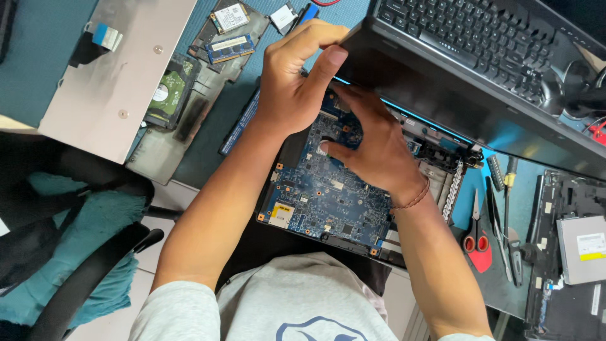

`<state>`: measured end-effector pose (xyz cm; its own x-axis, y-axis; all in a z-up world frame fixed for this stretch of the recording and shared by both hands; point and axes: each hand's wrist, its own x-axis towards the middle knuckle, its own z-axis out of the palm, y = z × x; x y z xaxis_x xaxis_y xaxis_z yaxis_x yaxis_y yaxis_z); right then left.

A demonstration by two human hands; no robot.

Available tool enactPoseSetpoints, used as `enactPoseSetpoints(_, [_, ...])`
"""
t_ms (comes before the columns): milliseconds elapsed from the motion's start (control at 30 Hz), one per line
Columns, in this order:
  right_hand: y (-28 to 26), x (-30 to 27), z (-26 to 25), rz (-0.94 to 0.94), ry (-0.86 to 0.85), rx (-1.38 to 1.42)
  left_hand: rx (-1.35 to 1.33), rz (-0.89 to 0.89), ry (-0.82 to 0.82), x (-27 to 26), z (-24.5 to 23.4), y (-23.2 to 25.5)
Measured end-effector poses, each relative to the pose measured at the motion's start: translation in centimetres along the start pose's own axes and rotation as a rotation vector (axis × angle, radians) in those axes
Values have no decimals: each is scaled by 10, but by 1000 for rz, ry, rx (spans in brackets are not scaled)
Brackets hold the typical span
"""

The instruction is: The person works on a disassembled laptop, repeatedly lifting and lowering the screen bezel while manipulating internal components and cables on the motherboard. The hands adjust connectors and parts within the chassis throughout the sequence.

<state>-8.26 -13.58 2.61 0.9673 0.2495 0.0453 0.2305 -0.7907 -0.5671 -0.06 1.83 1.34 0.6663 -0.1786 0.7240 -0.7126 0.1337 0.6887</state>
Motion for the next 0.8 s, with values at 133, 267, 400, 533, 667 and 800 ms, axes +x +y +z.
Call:
enactPoseSetpoints(133, [-1, -1, -1, 111, 26, 2, 72, -18, 7, 3, -8, 20])
enactPoseSetpoints(267, [-2, -3, 1, 126, 60, 15, 127, -28, 24, -2, -9, 23])
enactPoseSetpoints(400, [1, -5, 4, 125, 118, 23, 135, -130, 34, -3, -6, 24])
enactPoseSetpoints(533, [-2, -22, -8, 129, 159, 39, 172, -90, 7, -1, -2, 22])
enactPoseSetpoints(667, [-10, -73, -45, 59, 356, -54, 157, -93, 25, 0, 1, 18])
enactPoseSetpoints(800, [-4, -122, -90, -163, 931, -359, 177, -96, 29, 2, 3, 14])
